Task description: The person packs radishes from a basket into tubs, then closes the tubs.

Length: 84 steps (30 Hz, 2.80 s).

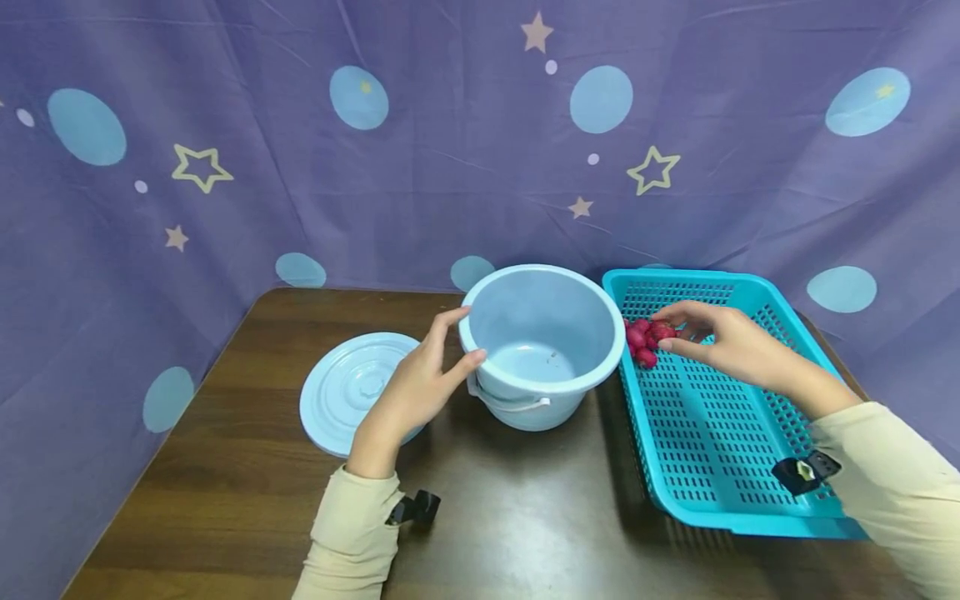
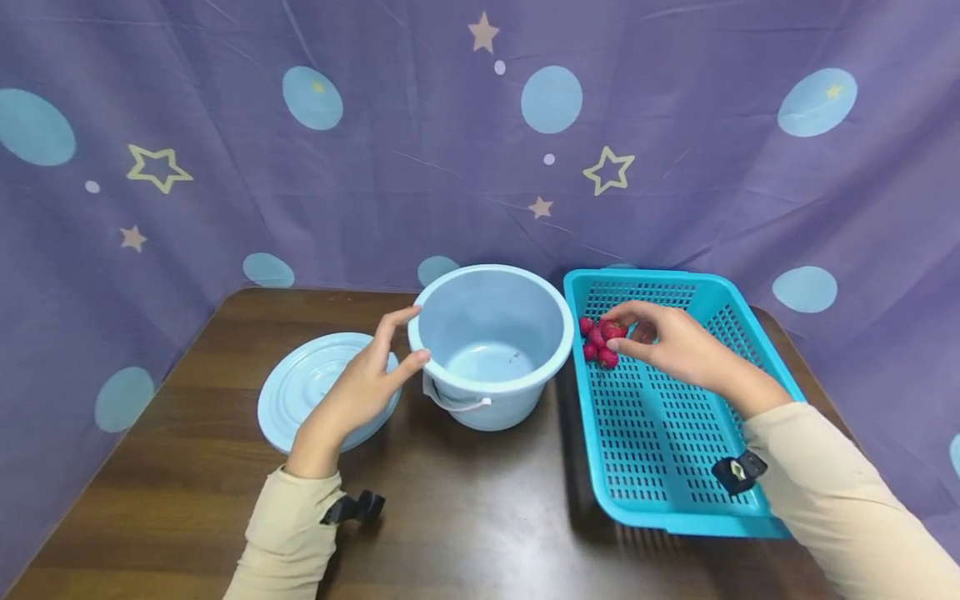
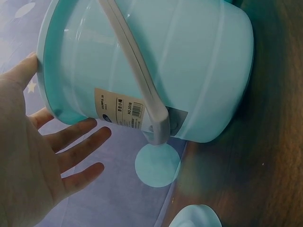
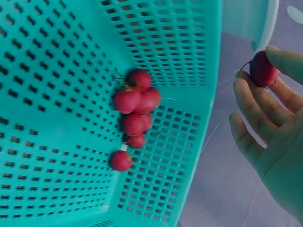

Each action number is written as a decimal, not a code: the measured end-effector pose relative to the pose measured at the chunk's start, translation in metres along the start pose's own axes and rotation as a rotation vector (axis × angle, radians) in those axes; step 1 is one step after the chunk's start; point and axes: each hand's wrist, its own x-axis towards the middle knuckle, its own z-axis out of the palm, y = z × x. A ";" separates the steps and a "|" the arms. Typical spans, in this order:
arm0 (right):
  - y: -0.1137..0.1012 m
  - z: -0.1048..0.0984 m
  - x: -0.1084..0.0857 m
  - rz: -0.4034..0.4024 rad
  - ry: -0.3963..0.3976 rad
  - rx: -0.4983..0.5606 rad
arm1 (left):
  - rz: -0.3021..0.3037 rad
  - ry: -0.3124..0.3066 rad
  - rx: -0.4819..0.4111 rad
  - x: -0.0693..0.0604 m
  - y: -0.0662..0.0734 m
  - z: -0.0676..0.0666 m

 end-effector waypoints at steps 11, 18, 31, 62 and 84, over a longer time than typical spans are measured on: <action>-0.020 -0.007 0.006 -0.043 0.060 0.032 | 0.003 -0.001 -0.001 -0.001 0.000 0.001; -0.033 -0.007 0.007 -0.068 0.138 0.079 | -0.008 -0.012 0.001 0.000 0.003 0.001; -0.064 0.005 0.019 -0.205 0.133 0.164 | -0.019 -0.002 0.002 -0.001 0.000 -0.001; -0.091 0.049 0.039 -0.232 -0.149 0.112 | 0.008 0.016 0.025 -0.001 -0.001 0.001; -0.084 0.030 0.037 -0.288 0.016 0.188 | 0.004 0.010 0.006 0.000 0.000 -0.002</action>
